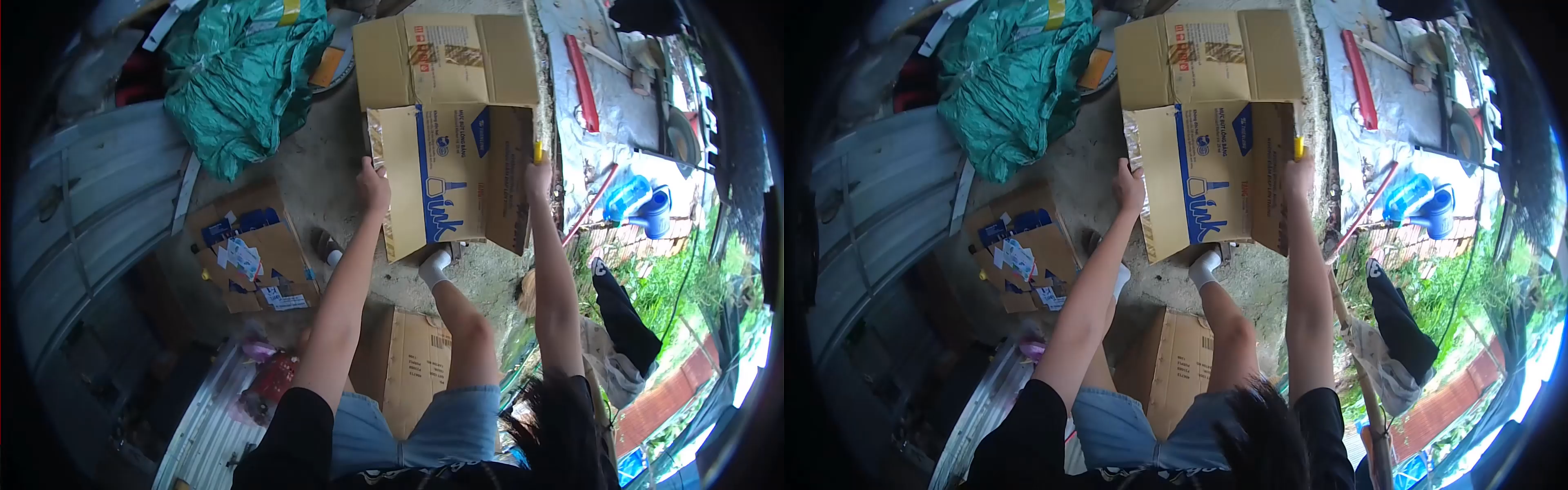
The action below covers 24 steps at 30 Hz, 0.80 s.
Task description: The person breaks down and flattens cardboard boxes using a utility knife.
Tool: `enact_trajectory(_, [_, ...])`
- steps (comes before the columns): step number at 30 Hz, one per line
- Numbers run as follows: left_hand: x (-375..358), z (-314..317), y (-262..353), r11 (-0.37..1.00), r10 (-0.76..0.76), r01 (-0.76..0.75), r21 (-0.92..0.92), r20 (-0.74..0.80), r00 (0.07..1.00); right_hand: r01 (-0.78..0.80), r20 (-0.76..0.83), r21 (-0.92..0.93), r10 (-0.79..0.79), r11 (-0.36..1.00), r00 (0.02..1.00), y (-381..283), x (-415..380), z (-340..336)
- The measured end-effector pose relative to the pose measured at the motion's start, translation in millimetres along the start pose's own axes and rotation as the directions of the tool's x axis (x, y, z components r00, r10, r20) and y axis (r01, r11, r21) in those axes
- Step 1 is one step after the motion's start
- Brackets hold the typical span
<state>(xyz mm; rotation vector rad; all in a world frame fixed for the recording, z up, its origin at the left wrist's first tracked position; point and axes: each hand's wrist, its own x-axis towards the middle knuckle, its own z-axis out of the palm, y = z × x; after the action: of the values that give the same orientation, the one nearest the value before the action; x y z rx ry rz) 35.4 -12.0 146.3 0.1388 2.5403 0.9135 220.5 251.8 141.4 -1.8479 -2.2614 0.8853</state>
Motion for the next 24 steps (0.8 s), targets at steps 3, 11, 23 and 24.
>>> enact_trajectory(3, [-15.3,-29.8,38.9,0.998,0.054,-0.055,-0.008,-0.077,0.996,-0.055,-0.009,-0.050,0.054,0.997,0.998,-27.9,-15.4,-35.4])
enact_trajectory(11, [-73.6,-233.0,157.6,0.948,0.274,-0.310,-0.070,-0.315,0.909,-0.026,-0.025,0.817,0.079,0.576,0.997,-66.9,-161.9,-186.4])
enact_trajectory(23, [-50.5,-457.3,364.1,0.517,0.707,-0.487,-0.703,0.030,0.707,0.179,-0.187,0.982,0.168,0.059,0.968,-178.7,-366.7,-366.4])
enact_trajectory(24, [-43.6,-463.2,391.3,0.478,0.722,-0.365,-0.799,0.121,0.681,0.227,-0.226,0.974,0.176,0.019,0.958,-191.9,-366.4,-371.9])
